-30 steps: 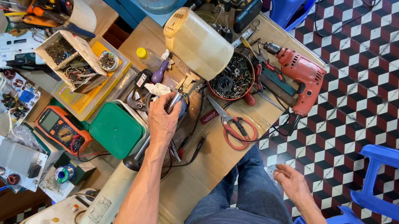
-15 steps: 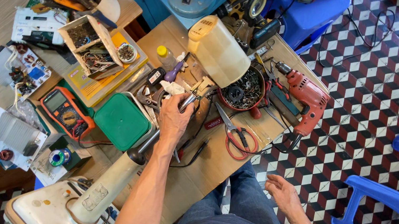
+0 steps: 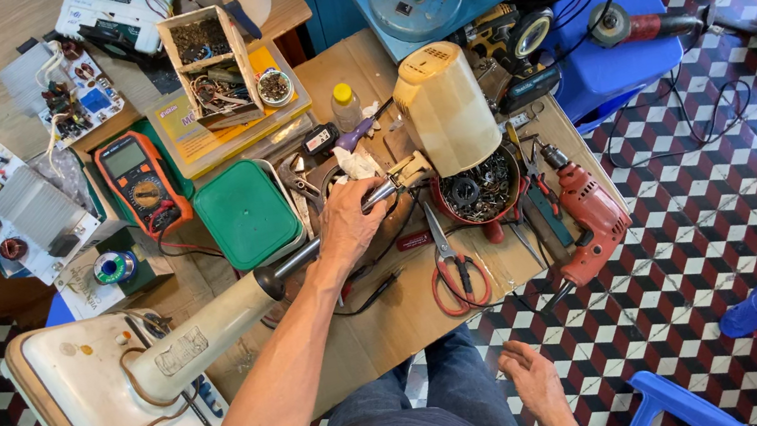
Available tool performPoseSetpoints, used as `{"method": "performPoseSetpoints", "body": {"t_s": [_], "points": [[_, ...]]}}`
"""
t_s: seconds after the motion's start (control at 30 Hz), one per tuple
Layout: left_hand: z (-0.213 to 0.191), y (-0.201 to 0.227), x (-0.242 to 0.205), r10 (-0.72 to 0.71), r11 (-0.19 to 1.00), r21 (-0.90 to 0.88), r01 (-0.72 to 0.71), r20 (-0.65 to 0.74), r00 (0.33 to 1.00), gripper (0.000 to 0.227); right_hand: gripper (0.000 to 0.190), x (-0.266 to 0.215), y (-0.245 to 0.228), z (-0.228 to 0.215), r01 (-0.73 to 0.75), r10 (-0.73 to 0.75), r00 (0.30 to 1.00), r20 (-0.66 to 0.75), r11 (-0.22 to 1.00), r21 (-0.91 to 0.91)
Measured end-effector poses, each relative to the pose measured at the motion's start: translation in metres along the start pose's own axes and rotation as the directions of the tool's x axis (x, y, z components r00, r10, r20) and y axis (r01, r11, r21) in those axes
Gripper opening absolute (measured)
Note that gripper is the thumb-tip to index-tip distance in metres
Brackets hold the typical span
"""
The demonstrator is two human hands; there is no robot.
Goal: The person selects a small metal part from a container of hardware and uses a power drill to fasten it onto a metal rod attached to a fan housing. The person then continues to sort through the container of parts.
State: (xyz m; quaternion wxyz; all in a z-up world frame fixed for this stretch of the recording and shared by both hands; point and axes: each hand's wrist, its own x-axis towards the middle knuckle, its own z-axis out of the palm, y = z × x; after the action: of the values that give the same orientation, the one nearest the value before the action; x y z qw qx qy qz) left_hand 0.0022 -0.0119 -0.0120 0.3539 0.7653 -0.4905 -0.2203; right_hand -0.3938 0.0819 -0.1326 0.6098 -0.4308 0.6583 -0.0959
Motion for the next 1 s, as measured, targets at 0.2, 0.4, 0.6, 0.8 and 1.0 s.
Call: {"method": "performPoseSetpoints", "body": {"t_s": [0.2, 0.4, 0.6, 0.8, 1.0], "points": [[0.002, -0.002, 0.001, 0.027, 1.000, -0.010, -0.028, -0.032, 0.999, 0.029, 0.052, -0.001, -0.027, -0.002, -0.058, 0.058, 0.998, 0.003, 0.995, -0.086], [0.003, -0.001, 0.000, 0.021, 1.000, -0.005, -0.021, -0.043, 0.999, 0.028, 0.050, 0.016, -0.024, -0.010, 0.081, -0.081, 0.996, 0.030, 0.997, -0.016], [0.000, 0.009, 0.001, -0.007, 0.999, 0.034, 0.009, -0.047, 0.999, 0.028, 0.049, 0.016, -0.022, -0.004, 0.076, -0.076, 0.997, 0.006, 0.997, 0.008], [-0.004, 0.016, 0.000, -0.042, 0.997, 0.060, 0.044, -0.034, 0.999, 0.029, 0.048, -0.004, -0.035, 0.003, 0.080, -0.080, 0.997, -0.001, 0.997, 0.021], [-0.001, 0.011, 0.000, 0.006, 0.999, 0.052, -0.005, -0.036, 0.999, 0.030, 0.050, -0.018, -0.050, 0.001, 0.041, -0.041, 0.999, -0.004, 0.999, 0.035]]}}
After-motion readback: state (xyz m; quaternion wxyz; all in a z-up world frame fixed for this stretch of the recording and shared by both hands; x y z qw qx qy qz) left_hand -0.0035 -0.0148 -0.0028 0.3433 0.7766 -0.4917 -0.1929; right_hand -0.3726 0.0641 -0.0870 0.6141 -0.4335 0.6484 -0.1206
